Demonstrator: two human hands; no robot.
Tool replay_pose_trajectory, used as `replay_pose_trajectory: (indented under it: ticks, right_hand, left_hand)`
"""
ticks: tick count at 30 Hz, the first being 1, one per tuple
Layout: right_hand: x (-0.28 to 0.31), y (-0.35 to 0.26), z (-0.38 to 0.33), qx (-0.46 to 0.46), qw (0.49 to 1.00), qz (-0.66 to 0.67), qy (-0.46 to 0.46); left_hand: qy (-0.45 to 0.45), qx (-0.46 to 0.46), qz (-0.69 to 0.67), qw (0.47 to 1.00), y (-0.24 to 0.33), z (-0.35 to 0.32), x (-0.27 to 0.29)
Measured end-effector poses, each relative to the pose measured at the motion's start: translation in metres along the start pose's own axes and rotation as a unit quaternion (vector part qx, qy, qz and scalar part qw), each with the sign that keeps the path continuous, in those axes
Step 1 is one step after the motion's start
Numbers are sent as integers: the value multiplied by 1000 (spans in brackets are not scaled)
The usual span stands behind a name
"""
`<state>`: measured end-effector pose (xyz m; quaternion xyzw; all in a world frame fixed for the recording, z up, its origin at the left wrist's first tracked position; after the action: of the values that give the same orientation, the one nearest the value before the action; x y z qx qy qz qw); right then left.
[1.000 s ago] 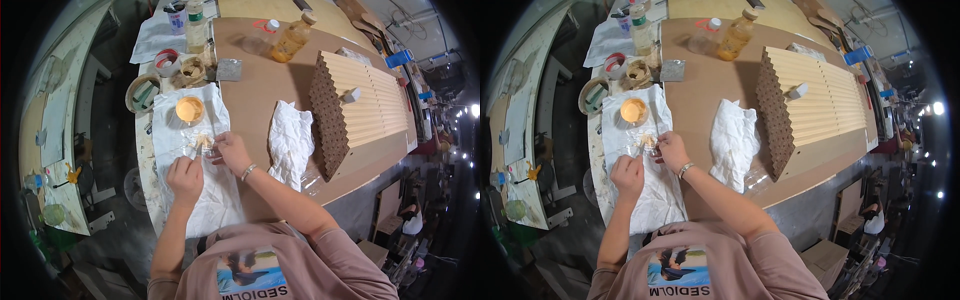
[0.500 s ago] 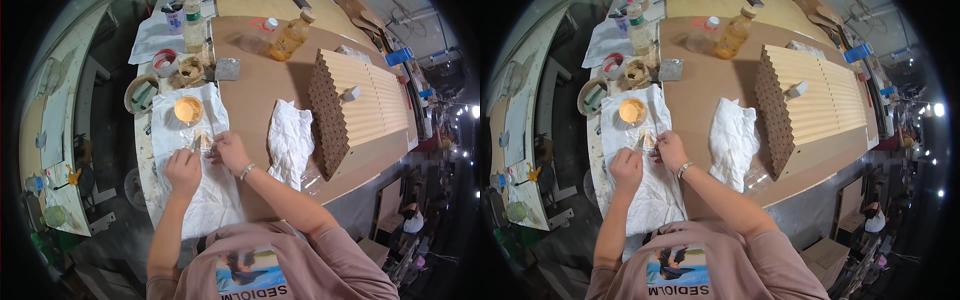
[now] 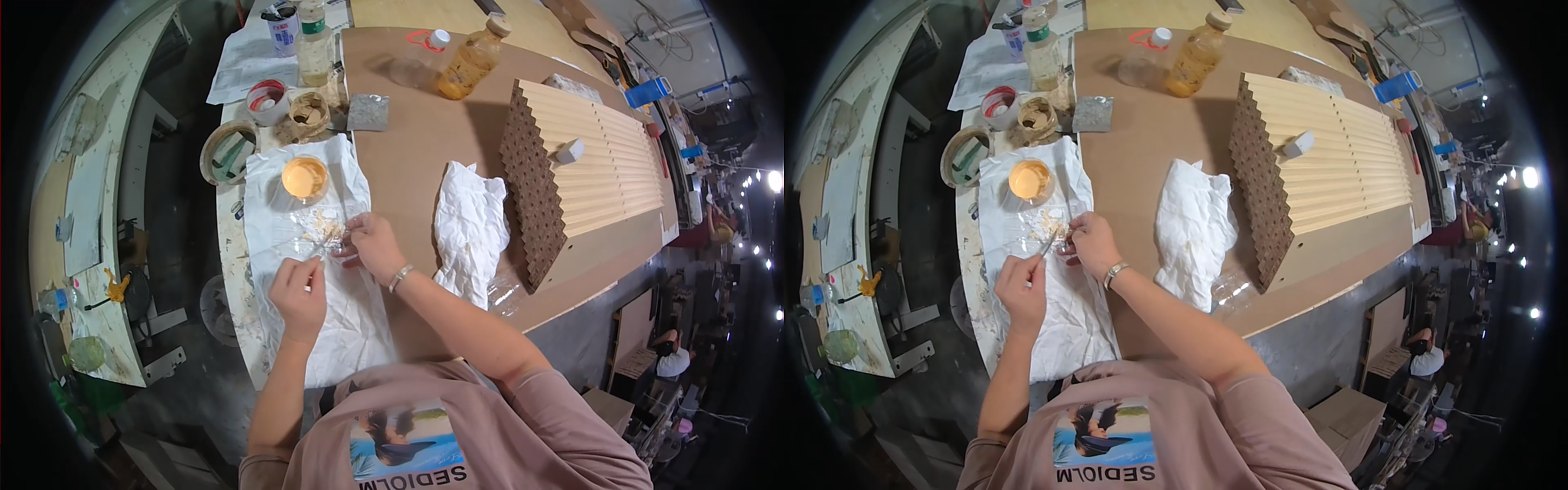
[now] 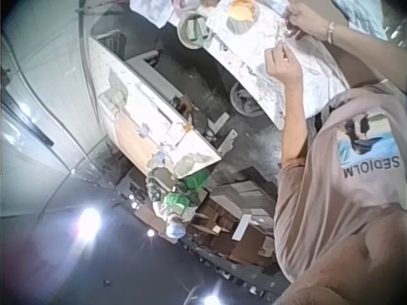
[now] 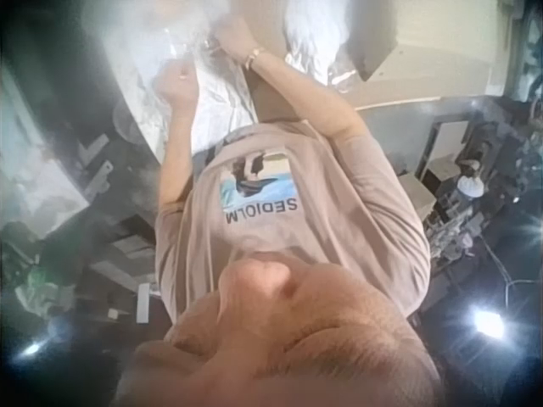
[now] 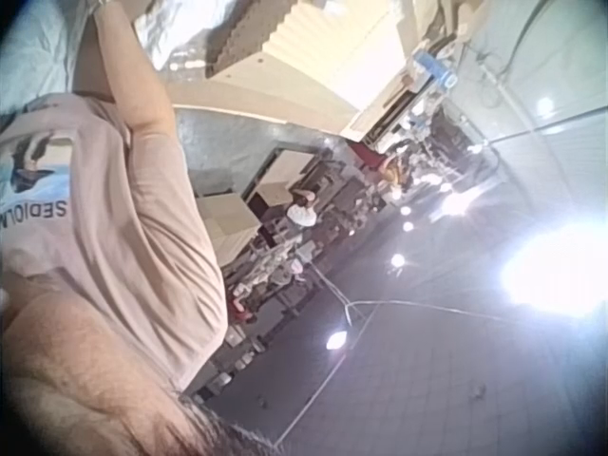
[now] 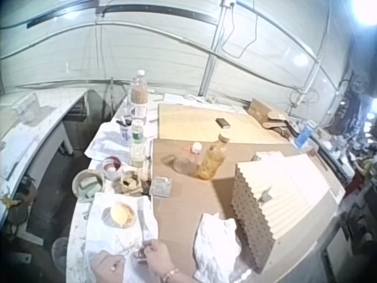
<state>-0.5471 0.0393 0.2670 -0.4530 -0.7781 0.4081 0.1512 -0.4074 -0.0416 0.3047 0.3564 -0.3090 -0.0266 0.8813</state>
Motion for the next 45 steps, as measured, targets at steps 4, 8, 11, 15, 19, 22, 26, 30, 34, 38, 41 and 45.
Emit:
replay_pose_trajectory:
  ticks: [4, 8, 11, 15, 19, 22, 26, 30, 34, 38, 41, 45]
  right_hand:
    - [-1, -1, -2, -5, 1000, 8, 5]
    - [-2, 0, -1, -4, 1000, 11, 9]
    - [-2, 1, -2, -2, 1000, -3, 15]
    - [-1, 0, -2, 1, 1000, 6, 16]
    - [-1, -1, -3, -4, 1000, 12, 2]
    - [0, 0, -2, -3, 1000, 10, 3]
    - [-2, -2, -4, 0, 1000, 4, -3]
    - [-2, 0, -2, 4, 1000, 4, 0]
    - [2, 3, 2, 17, 999, -20, -20]
    - [-1, 1, 2, 20, 999, -19, -25]
    - [0, 1, 2, 9, 1000, -23, -16]
    - [-1, 3, 0, 29, 999, -37, -2]
  left_hand:
    - [29, 164, -92, 982, -11, 1, -1]
    - [21, 341, -193, 920, -33, -9, -9]
    - [39, 345, -182, 920, -41, -8, -1]
    - [65, 294, -165, 939, -37, 3, 2]
    - [23, 125, -29, 991, -21, 11, 4]
    - [1, 34, 11, 999, -14, 14, 3]
    - [27, -74, 73, 994, -12, 34, 2]
    - [-65, -127, 114, 983, -6, 32, 1]
    - [-57, -122, 88, 987, 0, 36, 4]
    - [-46, -120, 100, 987, -6, 41, 1]
    - [-83, -126, 88, 985, -3, 36, 3]
    - [-41, -104, 97, 989, -10, 45, 9]
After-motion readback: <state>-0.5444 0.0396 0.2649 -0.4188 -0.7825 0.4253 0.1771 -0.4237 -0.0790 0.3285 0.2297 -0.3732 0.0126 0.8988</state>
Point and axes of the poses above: each hand's wrist, its own z-axis towards the middle knuckle, its own x-axis out of the back of the hand, y = z × x, the point moved 2 cm from there along z, towards the middle knuckle, and after that the axes turned 6 degrees about y, right-handed, at the moved point
